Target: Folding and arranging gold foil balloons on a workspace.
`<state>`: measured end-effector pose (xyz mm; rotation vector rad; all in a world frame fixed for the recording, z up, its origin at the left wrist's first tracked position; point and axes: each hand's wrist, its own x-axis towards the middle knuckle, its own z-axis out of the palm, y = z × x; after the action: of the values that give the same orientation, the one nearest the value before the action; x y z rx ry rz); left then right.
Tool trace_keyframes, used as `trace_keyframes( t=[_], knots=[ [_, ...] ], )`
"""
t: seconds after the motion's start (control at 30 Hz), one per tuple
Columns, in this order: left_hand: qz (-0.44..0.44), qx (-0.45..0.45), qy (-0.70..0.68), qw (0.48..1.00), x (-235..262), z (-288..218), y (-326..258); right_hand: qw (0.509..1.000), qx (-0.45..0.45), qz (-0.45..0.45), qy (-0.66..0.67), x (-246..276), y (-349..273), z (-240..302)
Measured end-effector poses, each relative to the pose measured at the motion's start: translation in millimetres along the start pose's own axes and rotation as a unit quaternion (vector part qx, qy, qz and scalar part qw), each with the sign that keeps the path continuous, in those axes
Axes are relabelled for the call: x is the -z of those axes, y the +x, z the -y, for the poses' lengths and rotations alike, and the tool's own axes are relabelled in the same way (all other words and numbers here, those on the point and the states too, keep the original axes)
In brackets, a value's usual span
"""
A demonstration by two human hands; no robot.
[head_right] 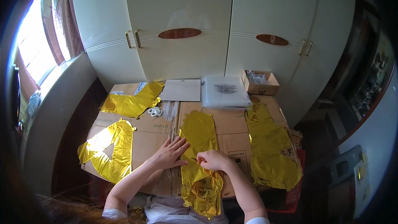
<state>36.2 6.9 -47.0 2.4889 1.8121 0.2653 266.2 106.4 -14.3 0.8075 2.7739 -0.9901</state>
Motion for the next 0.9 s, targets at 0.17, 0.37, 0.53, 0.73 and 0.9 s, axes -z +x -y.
trace_keyframes(
  t=[0.17,0.37,0.53,0.73,0.9],
  knots=[
    [-0.003,-0.014,-0.01,1.0,-1.2,-3.6,11.6,0.996,-0.006,-0.079,-0.031,-2.8,-16.4,-1.3],
    [-0.002,-0.03,-0.021,0.999,-4.7,4.3,20.1,0.974,0.035,-0.219,-0.043,-22.2,-26.6,-13.9],
    [0.002,-0.022,-0.03,0.999,-4.2,11.1,22.2,0.948,0.072,-0.308,-0.046,-30.5,-26.2,-16.8],
    [0.003,-0.002,-0.02,1.0,2.1,18.2,25.3,0.934,0.123,-0.331,-0.06,-34.4,-22.3,-20.2],
    [-0.015,-0.01,-0.006,1.0,-4.8,18.4,23.7,0.934,0.116,-0.331,-0.062,-33.9,-21.3,-18.8]
  ],
)
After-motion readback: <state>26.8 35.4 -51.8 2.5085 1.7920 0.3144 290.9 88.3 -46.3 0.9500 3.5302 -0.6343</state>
